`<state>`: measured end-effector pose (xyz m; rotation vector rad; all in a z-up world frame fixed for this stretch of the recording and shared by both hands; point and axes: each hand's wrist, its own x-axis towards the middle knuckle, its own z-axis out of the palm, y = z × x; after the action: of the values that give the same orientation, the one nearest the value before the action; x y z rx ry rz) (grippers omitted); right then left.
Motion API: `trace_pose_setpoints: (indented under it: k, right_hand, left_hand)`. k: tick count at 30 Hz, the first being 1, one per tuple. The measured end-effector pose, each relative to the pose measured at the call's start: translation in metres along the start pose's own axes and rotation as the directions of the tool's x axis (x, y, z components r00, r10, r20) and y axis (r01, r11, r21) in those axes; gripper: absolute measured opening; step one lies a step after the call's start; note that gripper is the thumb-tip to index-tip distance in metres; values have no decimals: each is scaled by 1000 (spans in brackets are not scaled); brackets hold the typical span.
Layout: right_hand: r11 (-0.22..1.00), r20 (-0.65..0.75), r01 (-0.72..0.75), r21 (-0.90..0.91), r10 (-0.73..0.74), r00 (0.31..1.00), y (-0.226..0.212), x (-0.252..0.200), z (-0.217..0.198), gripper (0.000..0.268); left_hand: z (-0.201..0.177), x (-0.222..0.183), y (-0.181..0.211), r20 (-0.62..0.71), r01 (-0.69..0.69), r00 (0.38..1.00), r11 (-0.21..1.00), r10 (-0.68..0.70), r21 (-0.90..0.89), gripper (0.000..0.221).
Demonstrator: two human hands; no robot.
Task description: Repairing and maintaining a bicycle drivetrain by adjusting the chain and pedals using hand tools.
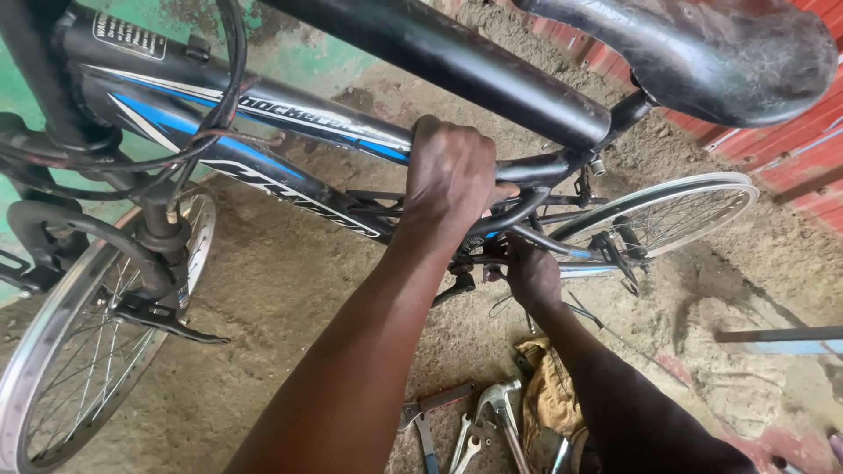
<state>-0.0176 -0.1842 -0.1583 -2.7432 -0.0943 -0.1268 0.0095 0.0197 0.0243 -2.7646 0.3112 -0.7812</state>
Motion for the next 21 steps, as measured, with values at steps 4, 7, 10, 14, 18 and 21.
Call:
trace_pose_setpoints:
  k: [4,7,10,14,18,21]
  right_hand:
    - [997,-47,51,52,-49,998,-2,-5,-11,30]
    - [993,-81,76,92,-68,994,-13,-14,-27,29]
    - [990,-101,97,101,-87,991,-1,-12,-11,28]
    - [990,-110,117,81,-108,988,2,-14,-7,27]
    - [995,-78,81,61,-76,994,-11,-17,-11,28]
    - [999,-64,38,20,-36,997,-15,-15,-6,27]
  left_hand:
    - [-1,0,2,-5,-8,1000,1000,8,0,70]
    - [4,0,2,-3,-4,1000,1000,4,1,74]
    - [6,0,2,2,-9,1000,1000,9,-2,75]
    - [6,1,3,16,-8,1000,1000,8,4,74]
    - [7,-1,3,8,-8,1000,1000,8,9,74]
    - [9,1,2,1,-20,1000,1000,20,-5,77]
